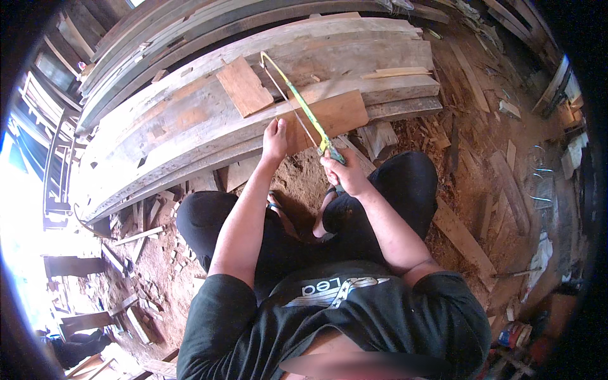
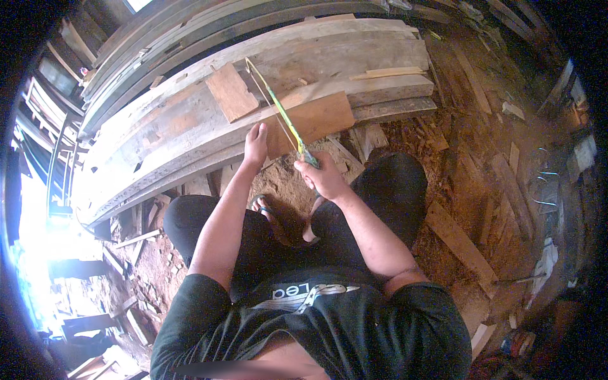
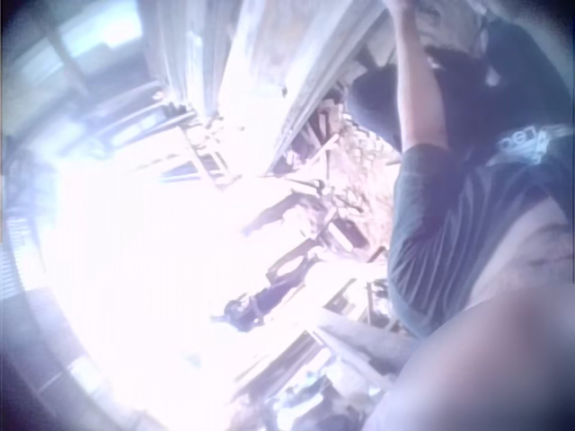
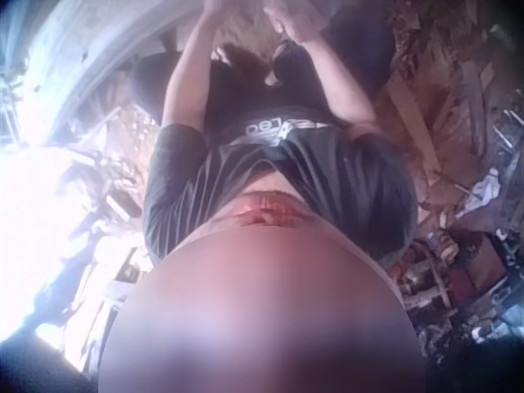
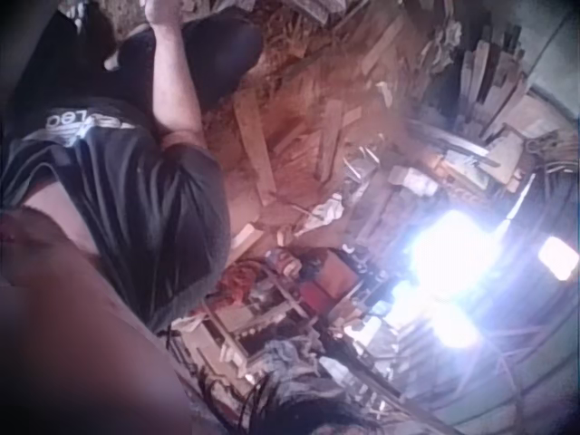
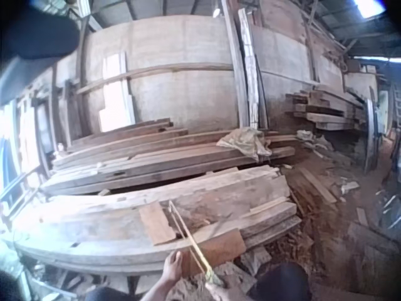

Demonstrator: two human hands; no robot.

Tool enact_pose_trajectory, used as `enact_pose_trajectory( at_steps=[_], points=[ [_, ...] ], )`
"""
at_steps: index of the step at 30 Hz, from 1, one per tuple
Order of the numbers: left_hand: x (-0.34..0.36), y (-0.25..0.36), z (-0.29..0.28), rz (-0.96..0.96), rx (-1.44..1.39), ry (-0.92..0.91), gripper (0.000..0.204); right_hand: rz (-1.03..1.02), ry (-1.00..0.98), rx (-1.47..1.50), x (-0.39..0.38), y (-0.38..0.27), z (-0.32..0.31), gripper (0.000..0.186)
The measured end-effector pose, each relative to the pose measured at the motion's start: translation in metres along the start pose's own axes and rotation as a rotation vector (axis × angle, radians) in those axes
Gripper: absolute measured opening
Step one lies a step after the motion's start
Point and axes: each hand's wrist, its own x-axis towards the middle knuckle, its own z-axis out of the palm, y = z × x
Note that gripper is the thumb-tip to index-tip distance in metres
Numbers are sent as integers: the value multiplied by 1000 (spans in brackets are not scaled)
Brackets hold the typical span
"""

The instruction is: The person uses a hand saw to cut a small rectangular piece of wood placed on a larger plank. They hold the wood steady with one hand and saw with the other, completing the cut and separating the piece.

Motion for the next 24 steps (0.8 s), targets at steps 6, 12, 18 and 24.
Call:
enact_pose_trajectory(
  at_steps=[6,12,18,24],
  points=[
    [-2,-1,11,75,-89,121,41,2,-19,194,1,6,-1,16],
    [-10,21,6,140,146,165,42,-74,-42,98,-4,8,-2,17],
    [-11,29,0,153,163,161,43,-64,-18,167,-4,8,1,17],
    [-1,11,5,130,41,143,47,-64,43,122,-6,16,12,20]
  ],
)
